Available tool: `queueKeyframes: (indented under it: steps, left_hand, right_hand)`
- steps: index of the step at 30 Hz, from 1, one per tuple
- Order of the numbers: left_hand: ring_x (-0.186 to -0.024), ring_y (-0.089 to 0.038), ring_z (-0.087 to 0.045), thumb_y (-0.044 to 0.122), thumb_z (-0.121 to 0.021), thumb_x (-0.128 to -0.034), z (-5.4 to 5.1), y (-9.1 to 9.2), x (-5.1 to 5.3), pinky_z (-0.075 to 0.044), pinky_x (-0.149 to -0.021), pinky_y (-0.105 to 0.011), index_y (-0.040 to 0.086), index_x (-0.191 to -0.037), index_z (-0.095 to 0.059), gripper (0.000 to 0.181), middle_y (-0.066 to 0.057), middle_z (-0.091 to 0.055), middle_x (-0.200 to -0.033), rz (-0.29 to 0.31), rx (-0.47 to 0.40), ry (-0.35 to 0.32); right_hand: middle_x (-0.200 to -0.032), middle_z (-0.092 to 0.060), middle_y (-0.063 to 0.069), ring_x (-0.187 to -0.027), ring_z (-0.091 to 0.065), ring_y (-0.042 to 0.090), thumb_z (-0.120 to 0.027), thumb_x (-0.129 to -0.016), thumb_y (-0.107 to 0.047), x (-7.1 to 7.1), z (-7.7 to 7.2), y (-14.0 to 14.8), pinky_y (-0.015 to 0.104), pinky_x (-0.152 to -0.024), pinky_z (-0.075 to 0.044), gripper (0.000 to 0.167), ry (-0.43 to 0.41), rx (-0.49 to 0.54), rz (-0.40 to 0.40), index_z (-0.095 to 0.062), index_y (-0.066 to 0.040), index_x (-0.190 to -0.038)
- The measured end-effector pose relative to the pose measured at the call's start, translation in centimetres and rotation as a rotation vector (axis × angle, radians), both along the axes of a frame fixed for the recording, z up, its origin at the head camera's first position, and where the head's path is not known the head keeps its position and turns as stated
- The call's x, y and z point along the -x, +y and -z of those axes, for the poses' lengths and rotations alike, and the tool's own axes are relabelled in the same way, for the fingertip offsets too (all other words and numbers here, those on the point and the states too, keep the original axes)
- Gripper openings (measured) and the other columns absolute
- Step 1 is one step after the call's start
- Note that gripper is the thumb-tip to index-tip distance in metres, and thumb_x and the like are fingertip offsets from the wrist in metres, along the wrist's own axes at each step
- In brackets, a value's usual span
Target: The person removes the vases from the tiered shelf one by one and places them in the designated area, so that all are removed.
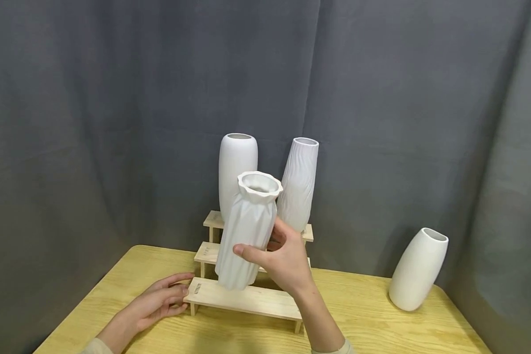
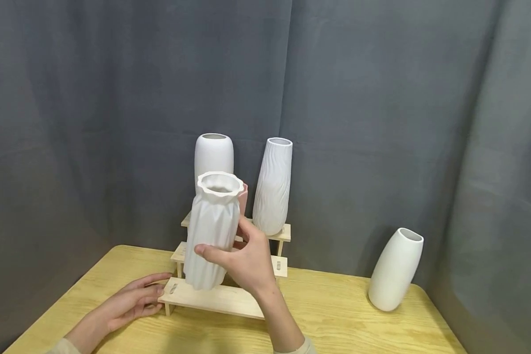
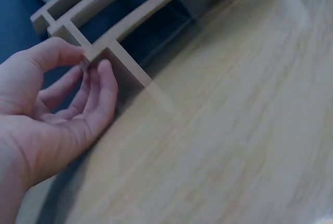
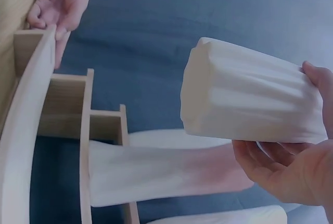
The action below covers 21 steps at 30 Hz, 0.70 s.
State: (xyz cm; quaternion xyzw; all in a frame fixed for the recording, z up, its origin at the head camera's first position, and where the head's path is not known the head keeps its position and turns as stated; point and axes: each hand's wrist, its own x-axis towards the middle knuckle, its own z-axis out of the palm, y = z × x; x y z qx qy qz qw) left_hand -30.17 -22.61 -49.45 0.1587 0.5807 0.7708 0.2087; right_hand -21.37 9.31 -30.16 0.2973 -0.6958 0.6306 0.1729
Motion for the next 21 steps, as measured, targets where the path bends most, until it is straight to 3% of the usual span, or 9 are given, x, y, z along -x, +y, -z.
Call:
queueKeyframes:
  steps: [7,13,17,21]
  left_hand:
    - [-0.101,-0.026,-0.062,0.023,-0.067,-0.1007,-0.8,0.4,-1.0,-0.055,-0.086,-0.043,-0.004,-0.154,-0.032,0.069,-0.016,-0.058,-0.122,-0.139,0.220,0.054]
    - [-0.097,-0.027,-0.062,0.021,-0.075,-0.0953,-2.2,1.3,-2.2,-0.057,-0.081,-0.046,-0.008,-0.146,-0.042,0.067,-0.020,-0.049,-0.118,-0.252,0.358,0.155]
    - [-0.091,-0.028,-0.063,0.020,-0.077,-0.0930,-3.6,1.5,-2.9,-0.058,-0.077,-0.046,-0.006,-0.144,-0.047,0.064,-0.020,-0.051,-0.116,-0.298,0.478,0.244]
    - [-0.087,-0.024,-0.063,0.018,-0.080,-0.0902,-5.2,1.3,-3.3,-0.055,-0.069,-0.041,-0.001,-0.144,-0.051,0.064,-0.015,-0.059,-0.114,-0.360,0.678,0.409]
  right_hand:
    - [-0.110,-0.073,0.007,-0.091,-0.073,0.030,-0.093,-0.074,-0.015,-0.3,-0.7,0.8,0.046,-0.076,-0.059,0.051,0.002,0.003,0.029,-0.071,-0.016,-0.120]
    - [-0.112,-0.071,0.007,-0.096,-0.071,0.030,-0.094,-0.073,-0.018,-1.1,-1.6,1.6,0.046,-0.077,-0.058,0.051,0.024,0.010,0.085,-0.072,-0.018,-0.119]
    - [-0.112,-0.071,0.008,-0.096,-0.070,0.030,-0.094,-0.073,-0.017,-1.6,-2.1,2.1,0.047,-0.076,-0.058,0.050,0.048,0.020,0.101,-0.072,-0.018,-0.118]
    - [-0.112,-0.070,0.009,-0.095,-0.071,0.031,-0.094,-0.072,-0.015,-1.8,-2.4,2.5,0.047,-0.076,-0.058,0.050,0.047,0.038,0.102,-0.072,-0.017,-0.117]
